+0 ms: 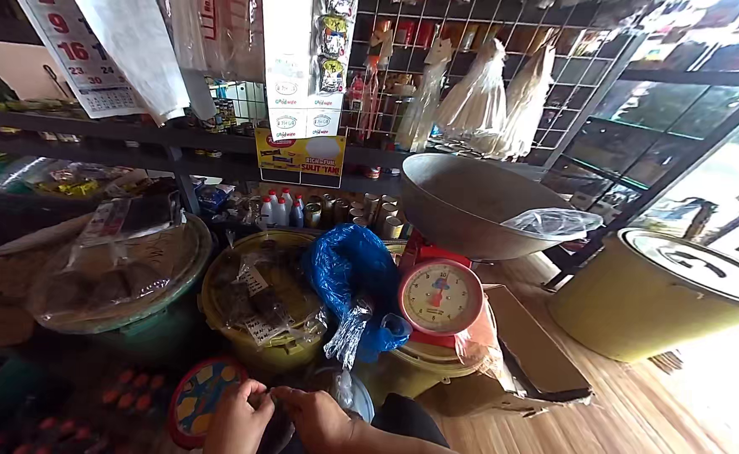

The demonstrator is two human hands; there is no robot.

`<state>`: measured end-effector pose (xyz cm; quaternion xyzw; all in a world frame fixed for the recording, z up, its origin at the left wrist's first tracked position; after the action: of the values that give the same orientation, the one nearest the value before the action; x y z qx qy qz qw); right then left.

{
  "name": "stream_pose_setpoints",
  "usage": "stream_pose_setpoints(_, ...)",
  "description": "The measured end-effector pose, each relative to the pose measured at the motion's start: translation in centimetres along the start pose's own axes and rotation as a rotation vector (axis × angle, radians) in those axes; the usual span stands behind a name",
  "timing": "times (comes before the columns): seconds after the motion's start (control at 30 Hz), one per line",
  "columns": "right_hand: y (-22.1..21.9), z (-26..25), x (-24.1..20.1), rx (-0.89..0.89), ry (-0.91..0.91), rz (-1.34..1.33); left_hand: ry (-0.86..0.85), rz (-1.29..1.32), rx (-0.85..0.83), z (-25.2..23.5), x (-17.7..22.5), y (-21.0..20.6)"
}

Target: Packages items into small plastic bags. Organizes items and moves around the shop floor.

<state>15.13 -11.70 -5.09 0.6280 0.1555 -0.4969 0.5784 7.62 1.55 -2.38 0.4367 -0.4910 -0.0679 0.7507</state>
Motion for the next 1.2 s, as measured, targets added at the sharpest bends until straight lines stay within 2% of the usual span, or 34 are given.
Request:
stream_pose_setpoints(0.17,0.0,-0.2,0.0,-0.024,-0.035,0.047,0.102,-0.139,-0.090,-0.4,1.2,0.1)
stream_pose_setpoints(0.4,-0.2,-0.1,0.7,0.022,-0.003,-0.044,0.170,-0.243,-0.200,-1.0,1.6,-0.4)
stream_pose_setpoints(0.87,-0.4,-0.2,0.7,0.099,0.125,-0.167,-0.102,0.003,-0.044,-0.3,0.0,0.5)
stream_pose_setpoints(1.03,-0.3,-0.2,0.4,0.072,0.116,-0.176,0.006,0.040,-0.170,-0.4,-0.7,0.6)
stream_pose_setpoints(1.2,-0.3,0.1,-0.1,0.042,0.162,-0.203,0.006,0.097,-0.204,-0.2,-1.0,0.7)
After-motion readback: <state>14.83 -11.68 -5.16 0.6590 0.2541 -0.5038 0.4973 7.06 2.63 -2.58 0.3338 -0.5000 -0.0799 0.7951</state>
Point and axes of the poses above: each hand's wrist, its own z-axis away from the middle knuckle, its own y-axis out of the back of the hand, x = y × z, the point moved 6 cm from there along -z, towards the middle knuckle, and after that the axes turned 5 degrees about y, right-handed, at the moved point
